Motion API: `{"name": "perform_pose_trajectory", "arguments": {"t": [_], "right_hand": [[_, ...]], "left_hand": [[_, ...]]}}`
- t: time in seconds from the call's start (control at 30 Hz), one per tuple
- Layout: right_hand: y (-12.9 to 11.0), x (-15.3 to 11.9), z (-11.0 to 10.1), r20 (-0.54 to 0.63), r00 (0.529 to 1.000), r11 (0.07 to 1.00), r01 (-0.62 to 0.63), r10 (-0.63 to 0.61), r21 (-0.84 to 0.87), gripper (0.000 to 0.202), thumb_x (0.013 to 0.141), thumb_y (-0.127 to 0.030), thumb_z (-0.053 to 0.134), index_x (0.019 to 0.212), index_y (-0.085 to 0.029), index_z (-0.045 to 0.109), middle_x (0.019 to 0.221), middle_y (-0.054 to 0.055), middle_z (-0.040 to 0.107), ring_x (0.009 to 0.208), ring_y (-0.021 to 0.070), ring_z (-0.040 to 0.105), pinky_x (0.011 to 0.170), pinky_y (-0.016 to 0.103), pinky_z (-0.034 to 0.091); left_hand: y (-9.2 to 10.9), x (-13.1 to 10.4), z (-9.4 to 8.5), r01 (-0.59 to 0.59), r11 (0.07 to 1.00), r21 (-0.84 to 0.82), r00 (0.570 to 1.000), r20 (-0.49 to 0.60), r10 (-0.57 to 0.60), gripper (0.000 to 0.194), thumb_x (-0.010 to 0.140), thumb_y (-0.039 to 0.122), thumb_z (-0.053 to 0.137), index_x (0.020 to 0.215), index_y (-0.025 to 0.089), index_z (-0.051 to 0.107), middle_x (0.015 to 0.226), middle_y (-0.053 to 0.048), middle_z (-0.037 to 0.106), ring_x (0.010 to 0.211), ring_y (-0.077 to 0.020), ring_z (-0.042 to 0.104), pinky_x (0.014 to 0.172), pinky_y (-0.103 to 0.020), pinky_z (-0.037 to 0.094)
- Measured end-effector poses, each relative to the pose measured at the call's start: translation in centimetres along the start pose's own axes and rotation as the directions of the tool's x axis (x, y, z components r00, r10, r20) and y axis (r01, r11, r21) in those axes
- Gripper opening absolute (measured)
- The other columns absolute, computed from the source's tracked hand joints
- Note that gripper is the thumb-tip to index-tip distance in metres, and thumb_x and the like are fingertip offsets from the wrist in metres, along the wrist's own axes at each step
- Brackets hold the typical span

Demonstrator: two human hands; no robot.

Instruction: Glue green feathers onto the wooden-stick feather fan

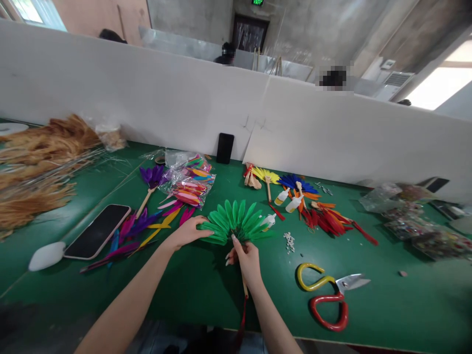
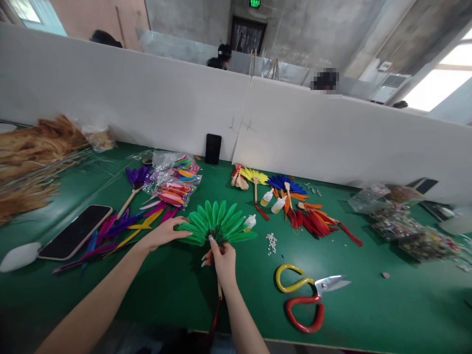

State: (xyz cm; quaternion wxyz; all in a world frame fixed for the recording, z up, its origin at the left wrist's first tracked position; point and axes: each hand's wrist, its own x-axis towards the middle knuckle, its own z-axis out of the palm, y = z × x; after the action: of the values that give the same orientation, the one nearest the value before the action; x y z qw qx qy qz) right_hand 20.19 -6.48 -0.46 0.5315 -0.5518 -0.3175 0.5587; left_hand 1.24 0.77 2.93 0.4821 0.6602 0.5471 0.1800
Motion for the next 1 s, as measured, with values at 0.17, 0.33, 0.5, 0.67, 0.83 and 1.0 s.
{"name": "perform_pose_trajectory", "arguments": {"t": [0.17,0.33,0.5,0.67,0.83,1.0], "right_hand": [[-0.05,0.09,0.1,0.001,1.0,1.0,-0.005,0.005,-0.007,0.041,0.066,-0.051,0.069,0.057,-0.015,0.05,0.04,0.0,0.059,0.03,0.0098,0.053,0.032,0.017,0.041],[0.06,0.19,0.14,0.005,1.0,1.0,-0.011,0.012,-0.005,0.042,0.066,-0.052,0.068,0.058,-0.015,0.049,0.04,0.0,0.059,0.03,0.0102,0.054,0.031,0.017,0.042],[0.08,0.12,0.13,0.009,1.0,1.0,-0.012,0.012,-0.004,0.042,0.067,-0.052,0.068,0.058,-0.015,0.05,0.04,0.0,0.059,0.03,0.0106,0.054,0.031,0.017,0.042],[0.18,0.13,0.08,0.008,1.0,1.0,-0.013,0.013,-0.01,0.042,0.066,-0.051,0.069,0.057,-0.015,0.049,0.041,0.001,0.059,0.03,0.0102,0.054,0.032,0.017,0.042],[0.43,0.25,0.0,0.007,1.0,1.0,-0.014,0.014,-0.009,0.042,0.067,-0.052,0.068,0.058,-0.015,0.05,0.04,0.0,0.059,0.03,0.0101,0.054,0.031,0.017,0.042],[0.49,0.21,0.0,0.008,1.0,1.0,-0.02,0.02,-0.007,0.043,0.066,-0.053,0.068,0.058,-0.015,0.05,0.04,0.0,0.059,0.031,0.0108,0.054,0.032,0.018,0.042]], "left_hand": [[0.05,0.13,0.41,-0.035,0.999,-0.03,0.999,-0.003,0.035,0.048,0.064,0.053,0.064,0.096,0.018,0.066,0.113,-0.008,0.061,0.104,-0.0271,0.056,0.084,-0.032,0.044],[-0.4,0.23,0.04,-0.051,0.998,-0.024,0.999,0.014,0.052,0.043,0.07,0.051,0.06,0.097,0.018,0.067,0.118,-0.009,0.058,0.106,-0.0271,0.054,0.086,-0.032,0.043],[-0.36,0.05,-0.28,-0.084,0.996,-0.032,0.996,0.019,0.084,0.036,0.076,0.047,0.054,0.096,0.019,0.067,0.113,-0.007,0.061,0.1,-0.0242,0.058,0.084,-0.03,0.044],[-0.19,0.13,0.27,-0.063,0.998,-0.024,0.998,-0.016,0.062,0.046,0.066,0.05,0.063,0.098,0.017,0.067,0.109,-0.009,0.064,0.103,-0.0283,0.056,0.085,-0.034,0.044],[-0.3,0.12,0.1,-0.048,0.999,-0.017,0.999,0.014,0.048,0.047,0.066,0.051,0.063,0.098,0.018,0.067,0.113,-0.009,0.062,0.105,-0.0288,0.056,0.085,-0.033,0.044],[-0.48,0.07,-0.27,-0.055,0.998,-0.014,0.998,0.032,0.056,0.042,0.072,0.049,0.058,0.101,0.019,0.067,0.117,-0.008,0.061,0.106,-0.0262,0.056,0.087,-0.031,0.043]]}}
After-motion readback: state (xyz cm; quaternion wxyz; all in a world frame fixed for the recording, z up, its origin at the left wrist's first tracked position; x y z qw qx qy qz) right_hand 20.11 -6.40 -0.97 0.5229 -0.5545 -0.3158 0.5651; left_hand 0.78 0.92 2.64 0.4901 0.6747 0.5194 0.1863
